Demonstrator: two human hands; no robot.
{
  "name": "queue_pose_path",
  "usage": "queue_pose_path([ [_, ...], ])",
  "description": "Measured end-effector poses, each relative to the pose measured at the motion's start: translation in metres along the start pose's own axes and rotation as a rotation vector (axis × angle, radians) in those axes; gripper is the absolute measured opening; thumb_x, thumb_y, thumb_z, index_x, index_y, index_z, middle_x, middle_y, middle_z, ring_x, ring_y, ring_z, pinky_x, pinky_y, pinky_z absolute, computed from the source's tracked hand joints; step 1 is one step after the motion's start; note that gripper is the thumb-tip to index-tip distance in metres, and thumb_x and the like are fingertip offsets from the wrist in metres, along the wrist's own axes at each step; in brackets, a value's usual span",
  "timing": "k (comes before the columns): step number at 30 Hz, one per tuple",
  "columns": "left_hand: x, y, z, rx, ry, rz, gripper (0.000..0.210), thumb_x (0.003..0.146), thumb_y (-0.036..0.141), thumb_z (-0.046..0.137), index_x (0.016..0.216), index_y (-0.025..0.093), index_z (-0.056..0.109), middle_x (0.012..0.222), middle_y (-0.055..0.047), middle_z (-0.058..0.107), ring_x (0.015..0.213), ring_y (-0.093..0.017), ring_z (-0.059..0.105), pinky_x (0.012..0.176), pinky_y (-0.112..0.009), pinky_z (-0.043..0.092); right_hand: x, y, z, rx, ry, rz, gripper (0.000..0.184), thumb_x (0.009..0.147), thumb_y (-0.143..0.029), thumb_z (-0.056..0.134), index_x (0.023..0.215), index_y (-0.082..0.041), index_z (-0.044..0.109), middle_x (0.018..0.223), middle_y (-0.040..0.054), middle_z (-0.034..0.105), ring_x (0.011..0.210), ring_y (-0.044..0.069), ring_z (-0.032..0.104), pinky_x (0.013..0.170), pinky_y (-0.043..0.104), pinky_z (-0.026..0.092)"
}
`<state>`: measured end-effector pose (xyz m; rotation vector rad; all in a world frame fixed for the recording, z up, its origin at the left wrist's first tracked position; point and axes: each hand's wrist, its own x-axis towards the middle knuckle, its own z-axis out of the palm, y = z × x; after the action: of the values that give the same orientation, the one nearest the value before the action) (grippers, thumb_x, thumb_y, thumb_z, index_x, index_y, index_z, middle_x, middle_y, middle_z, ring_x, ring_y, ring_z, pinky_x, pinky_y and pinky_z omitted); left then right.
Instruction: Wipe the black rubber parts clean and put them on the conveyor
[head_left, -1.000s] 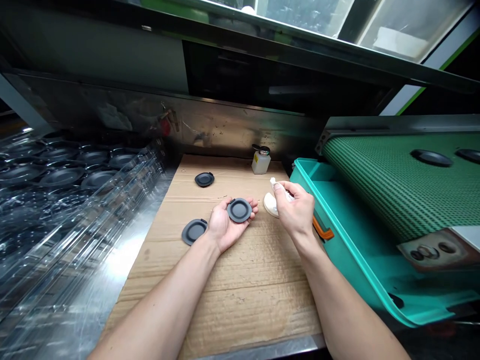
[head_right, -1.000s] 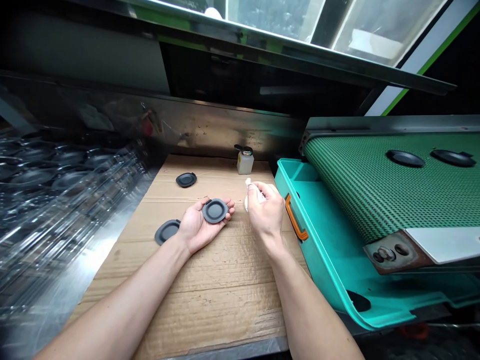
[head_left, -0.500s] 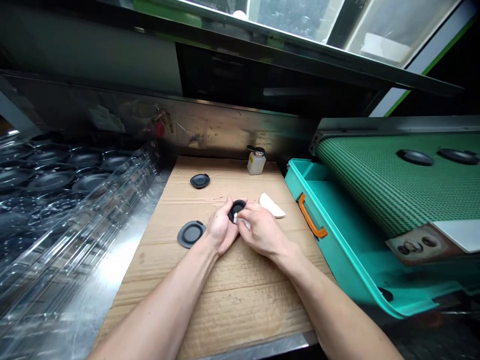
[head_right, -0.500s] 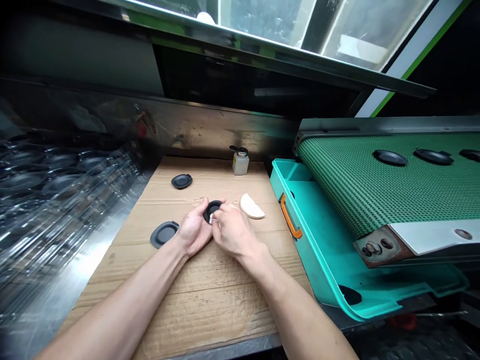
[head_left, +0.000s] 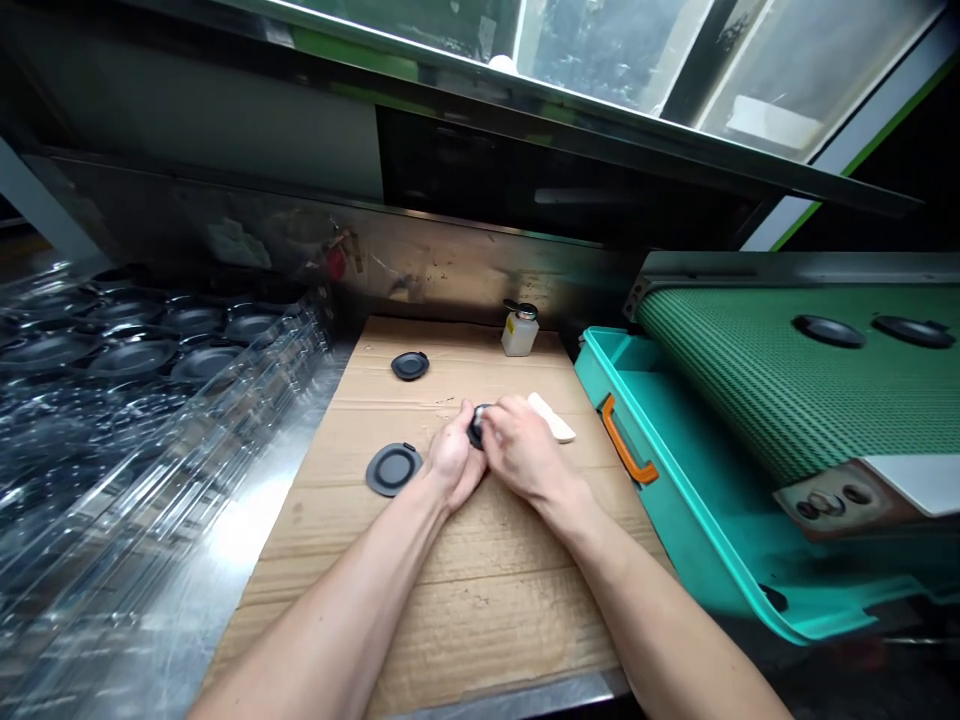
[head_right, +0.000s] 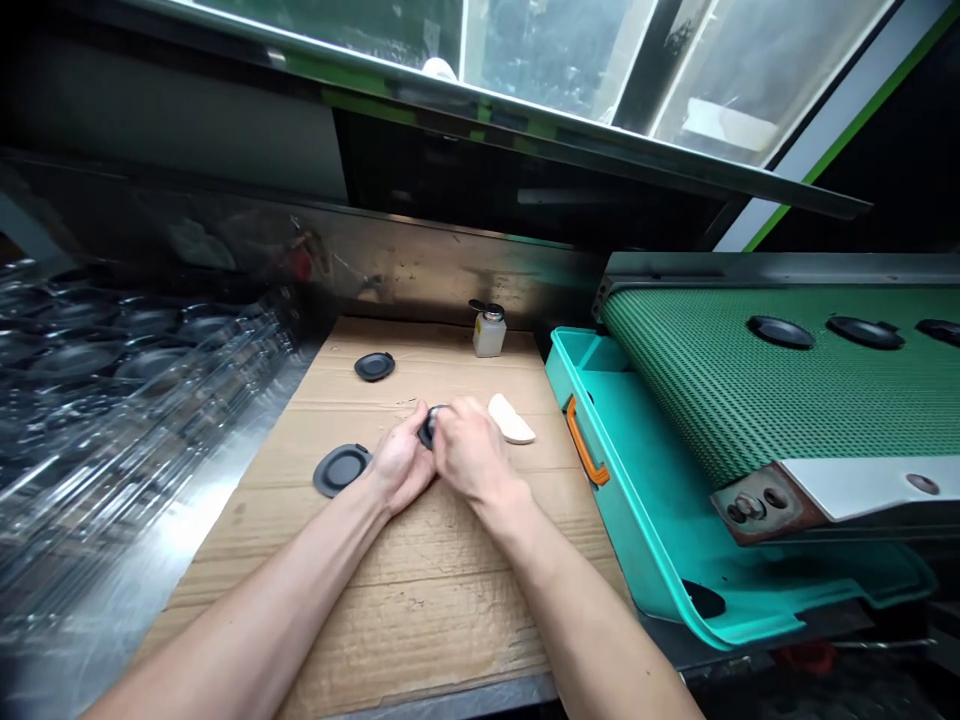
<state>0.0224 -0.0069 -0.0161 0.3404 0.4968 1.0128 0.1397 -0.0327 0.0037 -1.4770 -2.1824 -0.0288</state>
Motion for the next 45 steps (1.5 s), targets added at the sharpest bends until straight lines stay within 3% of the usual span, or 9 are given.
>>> queue_pose_path([
  [2,0.001,0.0,0.0,0.0,0.013,0.018,0.034,0.097,0.031,0.041,0.092,0.009,0.066,0.094,-0.013,0.071,0.093,-0.021,0.068,0.091,-0.034,0.051,-0.001,0.001,0.0,0.042,-0.035,-0.061,0.014,0.09,-0.016,0.047,0.088,-0.02,0.06,0.093,0.0052,0.06,0.089,0.018,0.053,0.084,0.029,0.043],
  [12,0.002,-0.001,0.002,-0.01,0.042,0.052,0.033,0.097,0.03,0.041,0.09,0.01,0.066,0.093,-0.012,0.072,0.093,-0.02,0.067,0.092,-0.034,0.052,0.009,-0.005,0.007,-0.116,-0.011,0.077,0.013,0.091,-0.016,0.042,0.09,-0.019,0.055,0.091,0.0081,0.058,0.085,0.021,0.052,0.077,0.032,0.042],
  [17,0.0,-0.002,0.003,0.015,0.041,0.048,0.028,0.095,0.029,0.046,0.093,0.011,0.067,0.095,-0.012,0.072,0.094,-0.021,0.068,0.093,-0.036,0.052,0.0,-0.003,0.005,-0.01,-0.049,0.029,0.012,0.091,-0.016,0.044,0.089,-0.019,0.055,0.095,0.0074,0.058,0.088,0.019,0.053,0.08,0.03,0.043],
  [26,0.0,0.0,0.002,-0.003,0.041,0.039,0.03,0.096,0.031,0.043,0.094,0.011,0.067,0.096,-0.013,0.072,0.096,-0.021,0.067,0.093,-0.035,0.051,0.003,-0.004,0.007,0.003,0.008,0.036,0.014,0.092,-0.018,0.044,0.089,-0.019,0.058,0.095,0.0077,0.058,0.09,0.02,0.051,0.085,0.031,0.041],
  [31,0.0,0.001,0.003,-0.028,0.036,0.052,0.033,0.097,0.03,0.04,0.095,0.01,0.066,0.1,-0.015,0.071,0.098,-0.022,0.067,0.095,-0.035,0.051,0.001,-0.012,0.01,-0.054,0.059,0.134,0.017,0.092,-0.02,0.044,0.091,-0.019,0.06,0.092,0.0085,0.059,0.088,0.022,0.051,0.082,0.033,0.04],
  [35,0.002,0.007,0.001,-0.036,0.087,0.004,0.033,0.096,0.033,0.04,0.101,0.01,0.064,0.11,-0.017,0.069,0.103,-0.025,0.066,0.094,-0.04,0.051,-0.006,-0.018,0.001,0.04,-0.013,0.058,0.013,0.088,-0.022,0.051,0.087,-0.019,0.064,0.096,0.0059,0.063,0.091,0.02,0.054,0.081,0.03,0.039],
  [40,0.006,0.014,-0.002,-0.163,0.127,0.031,0.038,0.098,0.033,0.034,0.103,0.007,0.061,0.118,-0.021,0.065,0.111,-0.029,0.063,0.092,-0.04,0.053,-0.012,0.012,-0.03,0.193,-0.199,0.154,0.029,0.092,-0.038,0.05,0.077,-0.022,0.069,0.072,-0.0001,0.065,0.067,0.014,0.055,0.066,0.026,0.038],
  [42,0.007,0.015,-0.003,-0.181,0.116,0.016,0.04,0.098,0.034,0.033,0.104,0.006,0.06,0.121,-0.021,0.063,0.113,-0.03,0.062,0.092,-0.04,0.053,-0.011,0.03,-0.037,0.135,-0.073,0.245,0.037,0.094,-0.045,0.046,0.082,-0.022,0.072,0.083,0.0032,0.068,0.079,0.017,0.058,0.074,0.027,0.039],
  [45,0.007,0.015,-0.004,-0.176,0.093,0.012,0.041,0.098,0.034,0.032,0.106,0.006,0.06,0.128,-0.021,0.06,0.116,-0.031,0.06,0.091,-0.04,0.053,-0.011,0.048,-0.033,-0.061,0.064,0.356,0.036,0.092,-0.045,0.048,0.111,-0.021,0.069,0.112,0.0095,0.065,0.104,0.024,0.055,0.092,0.034,0.036],
])
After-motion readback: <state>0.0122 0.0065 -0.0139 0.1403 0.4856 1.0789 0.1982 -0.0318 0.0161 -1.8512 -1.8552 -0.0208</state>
